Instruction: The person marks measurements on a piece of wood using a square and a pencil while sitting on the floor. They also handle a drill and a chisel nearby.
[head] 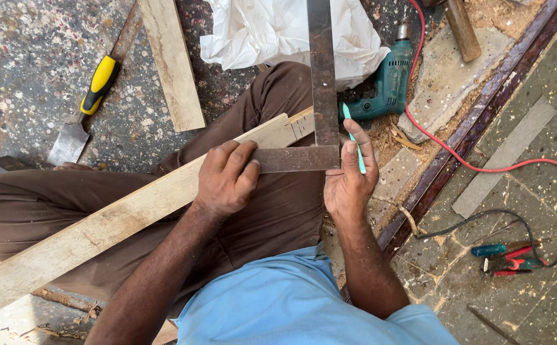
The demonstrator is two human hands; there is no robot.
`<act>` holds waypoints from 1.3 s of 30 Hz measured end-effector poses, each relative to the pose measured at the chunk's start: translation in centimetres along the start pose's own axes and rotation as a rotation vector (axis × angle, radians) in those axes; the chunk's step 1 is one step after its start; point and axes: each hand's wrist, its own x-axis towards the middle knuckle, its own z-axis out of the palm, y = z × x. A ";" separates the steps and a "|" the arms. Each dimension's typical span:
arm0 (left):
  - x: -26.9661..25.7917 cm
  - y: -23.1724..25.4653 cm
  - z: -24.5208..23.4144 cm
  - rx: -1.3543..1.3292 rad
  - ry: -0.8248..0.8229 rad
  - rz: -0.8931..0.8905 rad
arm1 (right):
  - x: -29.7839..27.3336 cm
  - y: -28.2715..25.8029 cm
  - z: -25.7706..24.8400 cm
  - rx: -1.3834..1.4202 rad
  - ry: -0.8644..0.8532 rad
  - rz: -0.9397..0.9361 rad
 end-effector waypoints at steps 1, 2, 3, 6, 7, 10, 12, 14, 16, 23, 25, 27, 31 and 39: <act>0.1 -0.1 0.0 0.014 -0.041 0.037 | -0.1 -0.1 -0.6 0.028 -0.021 -0.018; 0.2 -0.1 0.0 0.028 -0.081 0.074 | -0.5 0.1 -1.0 -0.031 -0.015 -0.021; 0.2 -0.1 0.0 0.070 -0.111 0.084 | -0.8 0.3 -1.3 -0.089 -0.015 -0.024; 0.2 0.2 0.4 0.188 -0.275 0.104 | -0.3 1.4 -2.9 -0.073 0.045 0.010; 0.4 0.2 0.9 0.232 -0.380 0.102 | -0.1 1.7 -3.5 -0.037 0.072 0.033; 0.9 0.2 1.2 0.158 -0.673 0.079 | 1.1 1.9 -4.9 -0.068 0.083 0.038; 1.2 0.7 0.8 0.105 -0.757 0.058 | 1.1 2.0 -5.5 -0.052 0.052 0.061; 2.5 0.7 0.7 0.149 -0.707 0.054 | 2.0 2.1 -5.4 -0.064 0.011 0.070; 3.7 0.8 0.5 0.214 -0.674 -0.029 | 2.6 2.3 -5.3 -0.111 -0.018 0.082; 5.9 0.6 0.4 0.215 -0.963 -0.245 | 3.5 3.2 -5.1 -0.289 0.008 0.104; 6.2 0.5 0.4 0.208 -0.970 -0.248 | 3.6 3.5 -5.5 -0.279 0.067 0.116; 6.3 0.4 0.5 0.211 -0.962 -0.245 | 3.3 3.8 -5.8 -0.385 0.123 0.130; 6.4 0.1 0.6 0.206 -0.938 -0.244 | 1.7 3.7 -6.2 -0.460 0.148 0.194; 6.9 0.3 0.1 0.155 -0.943 -0.266 | 2.3 4.6 -5.4 -0.283 0.212 0.203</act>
